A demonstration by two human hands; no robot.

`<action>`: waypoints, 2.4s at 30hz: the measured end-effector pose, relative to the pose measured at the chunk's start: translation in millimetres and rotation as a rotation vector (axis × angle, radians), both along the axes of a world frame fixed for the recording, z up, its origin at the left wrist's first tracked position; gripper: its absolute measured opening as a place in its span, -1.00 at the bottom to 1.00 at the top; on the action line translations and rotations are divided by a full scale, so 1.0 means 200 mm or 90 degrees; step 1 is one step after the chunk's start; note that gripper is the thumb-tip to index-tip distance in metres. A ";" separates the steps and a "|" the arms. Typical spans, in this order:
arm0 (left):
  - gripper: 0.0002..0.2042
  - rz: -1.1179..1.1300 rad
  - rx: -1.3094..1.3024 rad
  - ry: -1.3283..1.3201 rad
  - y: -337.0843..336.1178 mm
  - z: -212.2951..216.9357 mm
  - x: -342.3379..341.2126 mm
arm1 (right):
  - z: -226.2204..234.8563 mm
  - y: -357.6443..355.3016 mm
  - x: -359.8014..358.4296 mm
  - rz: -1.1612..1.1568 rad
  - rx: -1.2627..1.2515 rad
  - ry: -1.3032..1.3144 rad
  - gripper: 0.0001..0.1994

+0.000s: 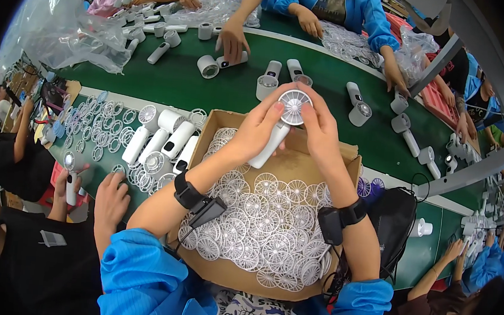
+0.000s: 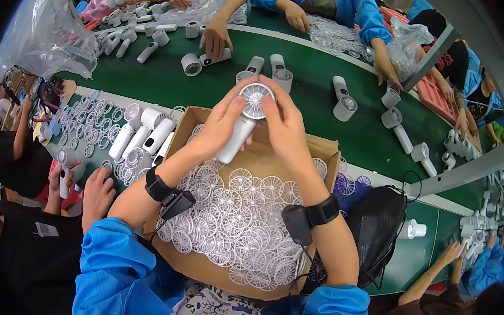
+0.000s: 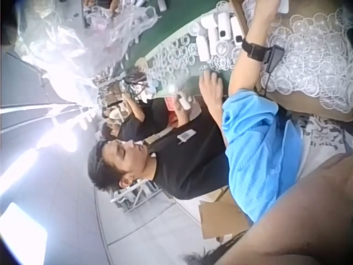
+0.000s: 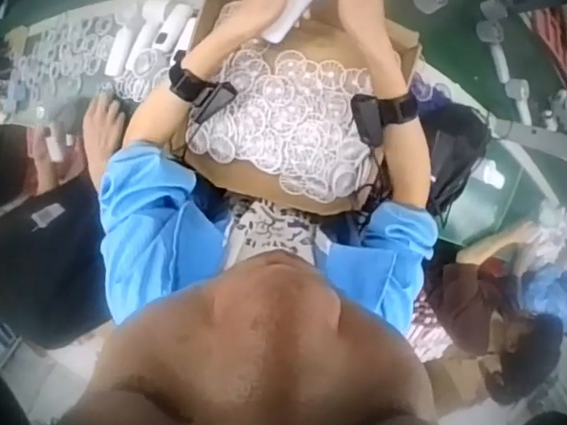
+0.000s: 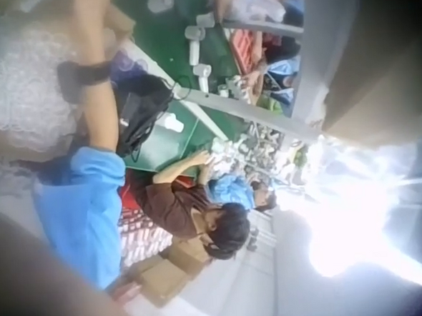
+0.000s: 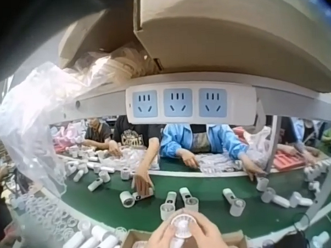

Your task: The person picks up a fan body, retrieves a fan cover from a box, and presses the cover onto the front of the fan body by hand. This assembly process is repeated multiple times, with each finished fan being placed on the table.

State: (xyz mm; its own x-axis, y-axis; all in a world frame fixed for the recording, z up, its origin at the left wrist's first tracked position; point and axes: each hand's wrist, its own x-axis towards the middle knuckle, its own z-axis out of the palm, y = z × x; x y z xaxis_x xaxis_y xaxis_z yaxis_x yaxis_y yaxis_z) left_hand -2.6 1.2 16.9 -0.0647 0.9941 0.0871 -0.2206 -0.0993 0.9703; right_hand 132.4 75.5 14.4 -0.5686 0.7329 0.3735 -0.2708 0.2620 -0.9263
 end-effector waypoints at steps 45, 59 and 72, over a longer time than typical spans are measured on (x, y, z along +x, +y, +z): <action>-0.26 0.291 -0.255 0.856 0.54 -0.33 -0.54 | -0.31 -0.17 -0.04 0.350 0.434 -0.561 -0.57; -0.42 0.293 -0.266 0.112 0.52 -0.31 -0.74 | -0.20 -0.08 -0.01 0.320 0.316 -0.565 -0.64; -0.67 0.029 -0.086 0.038 0.27 0.03 0.10 | 0.03 0.22 0.15 -0.144 -0.181 0.018 -0.77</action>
